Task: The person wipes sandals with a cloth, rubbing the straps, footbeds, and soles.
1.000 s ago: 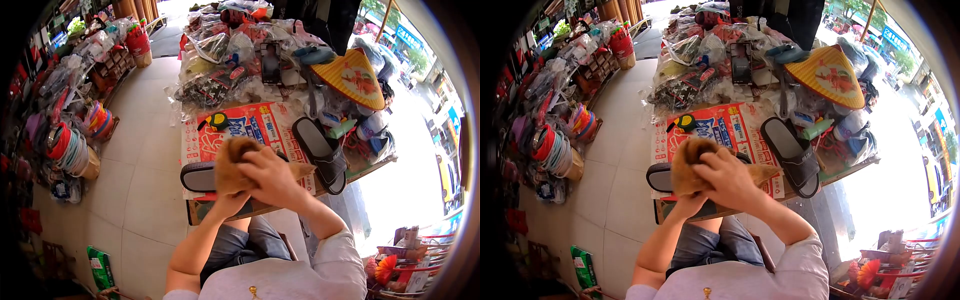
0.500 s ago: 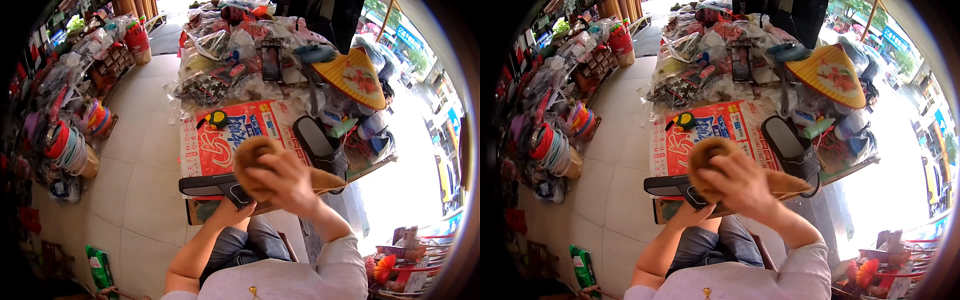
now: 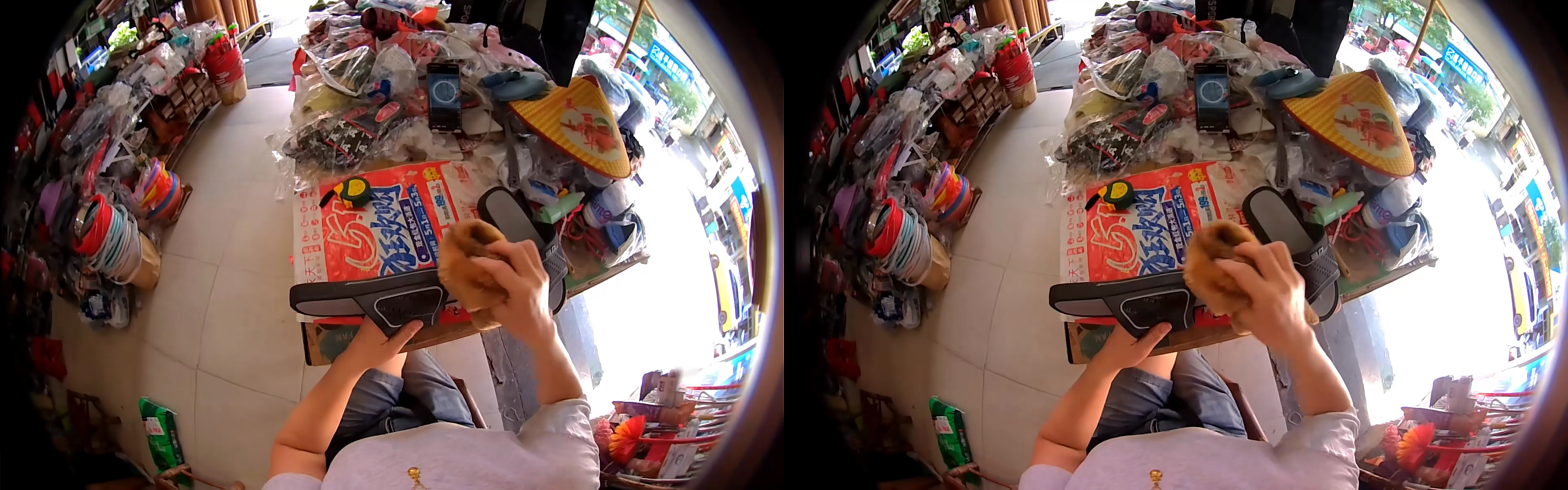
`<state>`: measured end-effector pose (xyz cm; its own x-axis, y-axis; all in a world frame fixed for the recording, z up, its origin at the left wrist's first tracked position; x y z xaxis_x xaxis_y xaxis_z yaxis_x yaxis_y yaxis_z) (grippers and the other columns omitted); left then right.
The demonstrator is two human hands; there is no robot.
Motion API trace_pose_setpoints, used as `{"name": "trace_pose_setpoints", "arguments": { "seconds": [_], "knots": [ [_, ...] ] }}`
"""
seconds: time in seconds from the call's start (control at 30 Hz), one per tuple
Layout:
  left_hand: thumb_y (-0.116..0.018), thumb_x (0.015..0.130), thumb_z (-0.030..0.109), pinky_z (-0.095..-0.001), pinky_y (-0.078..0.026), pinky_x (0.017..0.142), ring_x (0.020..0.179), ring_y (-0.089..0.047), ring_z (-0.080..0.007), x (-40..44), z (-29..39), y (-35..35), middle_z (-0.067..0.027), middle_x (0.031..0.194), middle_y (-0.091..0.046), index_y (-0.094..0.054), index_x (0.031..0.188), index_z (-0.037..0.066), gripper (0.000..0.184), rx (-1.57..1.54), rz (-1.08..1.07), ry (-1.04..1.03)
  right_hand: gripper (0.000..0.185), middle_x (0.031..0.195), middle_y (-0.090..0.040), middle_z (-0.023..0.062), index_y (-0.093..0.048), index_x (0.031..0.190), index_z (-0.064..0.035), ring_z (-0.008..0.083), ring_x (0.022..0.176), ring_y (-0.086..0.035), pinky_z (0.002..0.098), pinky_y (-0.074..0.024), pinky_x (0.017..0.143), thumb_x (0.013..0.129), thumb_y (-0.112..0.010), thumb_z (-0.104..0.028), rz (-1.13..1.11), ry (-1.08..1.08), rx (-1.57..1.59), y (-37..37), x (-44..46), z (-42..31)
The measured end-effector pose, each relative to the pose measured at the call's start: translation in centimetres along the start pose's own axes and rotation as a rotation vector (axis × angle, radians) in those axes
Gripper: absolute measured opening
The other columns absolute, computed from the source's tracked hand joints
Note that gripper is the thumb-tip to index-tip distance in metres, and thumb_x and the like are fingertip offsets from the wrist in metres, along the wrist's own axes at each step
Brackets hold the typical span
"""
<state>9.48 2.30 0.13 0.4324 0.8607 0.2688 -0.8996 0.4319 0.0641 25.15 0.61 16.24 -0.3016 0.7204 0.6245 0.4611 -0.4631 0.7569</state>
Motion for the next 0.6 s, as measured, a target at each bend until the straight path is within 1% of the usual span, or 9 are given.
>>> {"name": "trace_pose_setpoints", "arguments": {
  "seconds": [0.07,0.1,0.13,0.23,0.33,0.43,0.5,0.53,0.6],
  "knots": [
    [-0.067,0.093,0.019,-0.0387,-0.046,0.097,0.112,-0.06,-0.0283,0.1,0.6,0.1,-0.0137,0.119,-0.065,-0.063,0.121,0.002,0.033,0.026,0.028,-0.063,0.042,0.105,-0.062,0.0051,-0.069,0.1,-0.0128,0.0278,0.096,-0.059,0.0377,-0.0545,0.076,0.059,-0.073,-0.003,-0.044,0.07,0.054,-2.7,1.3,-3.1],
    [-0.067,0.093,0.019,-0.0387,-0.046,0.097,0.112,-0.06,-0.0283,-0.3,-0.6,0.1,-0.0137,0.119,-0.065,-0.063,0.121,0.002,0.033,0.032,0.027,-0.063,0.042,0.102,-0.062,0.0052,-0.069,0.099,-0.0132,0.0285,0.091,-0.059,0.0392,-0.053,0.076,0.059,-0.075,-0.004,-0.08,0.105,0.08,-5.0,1.5,-4.8],
    [-0.064,0.095,0.017,-0.037,-0.044,0.1,0.116,-0.058,-0.0248,-0.9,-1.4,0.3,-0.012,0.123,-0.063,-0.06,0.125,0.001,0.034,0.135,0.053,-0.125,0.037,0.1,-0.062,0.0044,-0.067,0.098,-0.0131,0.0261,0.089,-0.059,0.0381,-0.0526,0.075,0.062,-0.073,-0.008,0.004,0.131,0.004,-6.4,1.8,-6.7],
    [-0.061,0.097,0.015,-0.0356,-0.041,0.103,0.121,-0.054,-0.0215,-1.7,-2.2,0.7,-0.0106,0.129,-0.06,-0.056,0.131,0.0,0.037,0.305,0.103,-0.224,0.018,0.081,-0.055,0.002,-0.06,0.085,-0.0115,0.0209,0.082,-0.056,0.0316,-0.0492,0.066,0.069,-0.066,-0.017,-0.11,0.28,0.062,-9.5,2.6,-13.1],
    [-0.061,0.098,0.015,-0.036,-0.041,0.104,0.122,-0.054,-0.0219,-2.1,-1.8,0.9,-0.011,0.13,-0.059,-0.055,0.131,0.0,0.037,0.27,0.074,-0.2,0.018,0.081,-0.055,0.0024,-0.06,0.084,-0.0101,0.0212,0.083,-0.057,0.0315,-0.05,0.068,0.069,-0.067,-0.018,-0.151,0.392,0.097,-10.6,2.9,-15.8],
    [-0.061,0.098,0.014,-0.0364,-0.041,0.105,0.123,-0.053,-0.0222,-1.9,-1.3,0.4,-0.0113,0.131,-0.059,-0.055,0.132,0.0,0.037,0.245,-0.011,-0.166,0.03,0.089,-0.062,0.0037,-0.068,0.097,-0.0087,0.0223,0.083,-0.059,0.033,-0.0524,0.07,0.067,-0.071,-0.014,-0.016,0.286,0.337,-4.3,4.1,-12.2],
    [-0.061,0.098,0.014,-0.0367,-0.04,0.105,0.124,-0.053,-0.0224,-1.1,-0.8,0.1,-0.0115,0.131,-0.058,-0.055,0.132,0.0,0.038,0.164,-0.039,-0.107,0.041,0.095,-0.062,0.0033,-0.069,0.103,-0.01,0.0241,0.085,-0.06,0.0353,-0.0537,0.071,0.062,-0.072,-0.009,0.143,0.149,0.179,-1.4,3.3,-7.7],
    [-0.061,0.098,0.015,-0.0377,-0.04,0.106,0.127,-0.051,-0.0238,-0.4,-0.4,-0.1,-0.0119,0.133,-0.057,-0.053,0.133,0.001,0.039,0.04,-0.034,-0.048,0.046,0.094,-0.062,0.0031,-0.069,0.105,-0.01,0.0239,0.088,-0.061,0.0354,-0.054,0.072,0.06,-0.073,-0.005,0.11,0.059,0.059,-0.5,3.0,-5.9],
    [-0.067,0.091,0.008,-0.0366,-0.048,0.095,0.111,-0.061,-0.025,-0.2,-0.2,0.2,-0.0126,0.117,-0.065,-0.064,0.116,0.0,0.027,0.018,0.036,0.013,0.044,0.095,-0.062,0.003,-0.069,0.104,-0.0103,0.0232,0.089,-0.061,0.0348,-0.0537,0.072,0.061,-0.074,-0.007,0.057,-0.036,-0.021,-1.8,1.8,-3.6]
  ]
}}
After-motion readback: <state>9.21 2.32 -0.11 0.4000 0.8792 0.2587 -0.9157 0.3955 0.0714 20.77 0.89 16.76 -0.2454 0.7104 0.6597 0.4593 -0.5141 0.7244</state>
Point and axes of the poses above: each hand's wrist, its own x-axis towards the middle knuckle, its own y-axis out of the back of the hand, z = x × y, the point moved 10 cm from there along x, towards the middle knuckle
